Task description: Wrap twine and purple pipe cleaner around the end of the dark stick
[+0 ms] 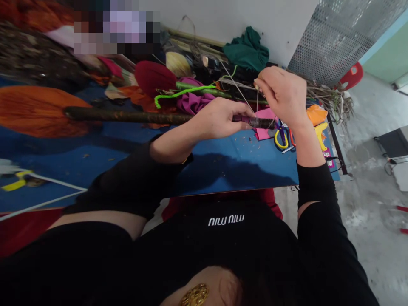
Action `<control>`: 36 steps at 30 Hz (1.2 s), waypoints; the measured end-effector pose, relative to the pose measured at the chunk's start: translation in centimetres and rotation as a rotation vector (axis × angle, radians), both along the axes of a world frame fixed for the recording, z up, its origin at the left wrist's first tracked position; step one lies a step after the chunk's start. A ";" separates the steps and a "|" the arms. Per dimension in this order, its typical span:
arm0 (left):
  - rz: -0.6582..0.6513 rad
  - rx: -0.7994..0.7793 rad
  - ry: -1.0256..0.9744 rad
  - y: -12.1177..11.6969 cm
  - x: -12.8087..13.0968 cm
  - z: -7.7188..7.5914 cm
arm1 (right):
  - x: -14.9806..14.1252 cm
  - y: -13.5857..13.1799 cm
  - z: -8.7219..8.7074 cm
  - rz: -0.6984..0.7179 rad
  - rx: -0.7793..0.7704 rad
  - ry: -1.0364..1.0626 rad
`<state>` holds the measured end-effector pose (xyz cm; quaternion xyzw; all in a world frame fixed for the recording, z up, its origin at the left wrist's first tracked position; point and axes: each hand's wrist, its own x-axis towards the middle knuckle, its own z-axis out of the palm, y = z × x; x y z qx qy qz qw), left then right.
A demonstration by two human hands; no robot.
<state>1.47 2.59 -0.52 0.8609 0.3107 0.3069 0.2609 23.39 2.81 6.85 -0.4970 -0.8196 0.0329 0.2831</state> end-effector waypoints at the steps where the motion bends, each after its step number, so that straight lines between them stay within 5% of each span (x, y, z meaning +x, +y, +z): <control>1: -0.005 0.005 0.009 0.0 0.0 0.0 | 0.2 0.5 -0.4 -0.004 -0.004 -0.012; 13: 0.089 0.038 0.005 -0.8 0.3 0.0 | 3.0 4.7 -5.8 -0.013 -0.105 -0.197; 19: 0.098 0.041 0.033 -0.9 0.8 -0.5 | 2.4 2.9 -4.4 -0.012 -0.122 0.079; 25: 0.220 0.037 0.035 -0.3 0.6 -0.3 | 2.5 -4.4 -1.8 0.128 -0.169 0.655; 29: 0.243 0.049 -0.024 0.3 -0.5 0.3 | 5.1 -8.0 -1.8 0.034 -0.332 0.568; 33: 0.224 0.053 -0.061 0.3 -1.2 1.0 | 8.6 -8.3 -2.3 -0.057 -0.461 0.416; 36: 0.173 0.042 -0.063 -0.3 -1.4 1.5 | 10.3 -6.7 -2.6 -0.094 -0.328 0.507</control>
